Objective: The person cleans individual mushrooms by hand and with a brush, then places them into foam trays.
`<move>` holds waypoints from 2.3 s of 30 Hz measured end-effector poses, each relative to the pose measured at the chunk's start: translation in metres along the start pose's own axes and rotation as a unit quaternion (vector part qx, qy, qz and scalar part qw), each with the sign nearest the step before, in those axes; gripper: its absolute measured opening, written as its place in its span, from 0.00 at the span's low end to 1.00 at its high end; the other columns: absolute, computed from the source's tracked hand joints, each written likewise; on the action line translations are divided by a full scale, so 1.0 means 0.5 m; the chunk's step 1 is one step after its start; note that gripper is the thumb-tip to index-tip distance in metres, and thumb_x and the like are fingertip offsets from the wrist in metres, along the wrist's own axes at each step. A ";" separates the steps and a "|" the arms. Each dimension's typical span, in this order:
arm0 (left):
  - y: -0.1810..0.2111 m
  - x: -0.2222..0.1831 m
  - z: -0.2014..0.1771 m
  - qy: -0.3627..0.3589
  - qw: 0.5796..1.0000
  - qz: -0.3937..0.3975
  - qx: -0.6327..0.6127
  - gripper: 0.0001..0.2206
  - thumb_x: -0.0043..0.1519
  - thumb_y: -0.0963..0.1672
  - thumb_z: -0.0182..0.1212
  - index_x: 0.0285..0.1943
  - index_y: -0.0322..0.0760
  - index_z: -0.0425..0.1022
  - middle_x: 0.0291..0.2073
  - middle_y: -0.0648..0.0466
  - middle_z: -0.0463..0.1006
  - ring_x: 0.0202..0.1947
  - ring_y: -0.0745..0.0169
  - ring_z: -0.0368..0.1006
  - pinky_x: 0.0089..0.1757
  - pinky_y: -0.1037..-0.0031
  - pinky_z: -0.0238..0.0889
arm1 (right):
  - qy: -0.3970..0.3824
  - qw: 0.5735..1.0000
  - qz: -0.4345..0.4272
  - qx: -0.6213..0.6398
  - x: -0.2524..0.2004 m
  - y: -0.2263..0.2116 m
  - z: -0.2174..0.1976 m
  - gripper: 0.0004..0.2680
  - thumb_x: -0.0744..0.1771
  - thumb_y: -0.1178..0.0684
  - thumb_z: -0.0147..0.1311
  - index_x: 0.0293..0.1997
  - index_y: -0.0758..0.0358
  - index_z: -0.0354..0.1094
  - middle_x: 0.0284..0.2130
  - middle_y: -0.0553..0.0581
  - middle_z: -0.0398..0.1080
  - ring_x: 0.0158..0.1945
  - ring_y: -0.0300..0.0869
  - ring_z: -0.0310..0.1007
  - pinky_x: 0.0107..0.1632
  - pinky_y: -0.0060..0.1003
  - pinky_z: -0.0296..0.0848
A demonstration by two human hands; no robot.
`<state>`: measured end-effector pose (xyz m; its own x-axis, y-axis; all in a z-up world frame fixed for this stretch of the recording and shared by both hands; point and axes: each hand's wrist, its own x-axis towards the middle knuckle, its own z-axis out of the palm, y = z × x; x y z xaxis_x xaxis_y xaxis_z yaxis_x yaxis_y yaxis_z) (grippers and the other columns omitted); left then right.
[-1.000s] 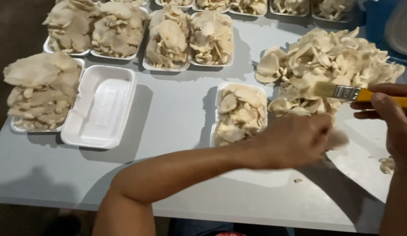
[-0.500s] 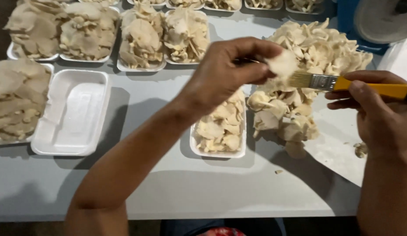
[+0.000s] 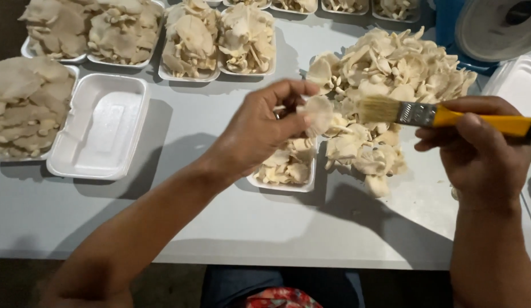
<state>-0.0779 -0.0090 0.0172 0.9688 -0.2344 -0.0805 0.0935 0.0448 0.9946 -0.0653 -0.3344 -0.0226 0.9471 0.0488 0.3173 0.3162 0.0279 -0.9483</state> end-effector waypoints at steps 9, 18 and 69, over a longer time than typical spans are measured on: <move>-0.055 0.100 0.059 -0.010 0.998 -0.032 -0.051 0.16 0.58 0.37 0.62 0.56 0.34 0.76 0.47 0.49 0.80 0.39 0.62 0.75 0.42 0.73 0.77 | -0.139 0.987 -0.038 0.073 0.001 0.019 0.009 0.10 0.70 0.56 0.52 0.55 0.69 0.71 0.43 0.69 0.77 0.39 0.52 0.84 0.40 0.37 0.90; -0.041 0.100 0.050 -0.064 0.992 -0.050 -0.098 0.23 0.59 0.35 0.59 0.66 0.35 0.72 0.60 0.42 0.78 0.49 0.57 0.79 0.50 0.76 0.78 | -0.037 0.994 -0.053 -0.090 0.016 0.000 0.009 0.08 0.71 0.55 0.54 0.52 0.71 0.70 0.45 0.65 0.73 0.43 0.48 0.78 0.49 0.36 0.86; -0.049 0.082 0.034 -0.127 0.979 -0.092 -0.127 0.21 0.59 0.31 0.57 0.62 0.32 0.73 0.58 0.36 0.75 0.46 0.49 0.77 0.43 0.73 0.79 | -0.151 0.980 -0.065 0.116 0.004 0.037 0.033 0.07 0.71 0.57 0.54 0.54 0.66 0.73 0.50 0.64 0.76 0.49 0.48 0.82 0.48 0.34 0.90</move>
<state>-0.0445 -0.0362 -0.0094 0.8446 -0.4945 -0.2051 0.3459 0.2115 0.9141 -0.0584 -0.3173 -0.0391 0.8289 0.3210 0.4581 0.3797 0.2785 -0.8822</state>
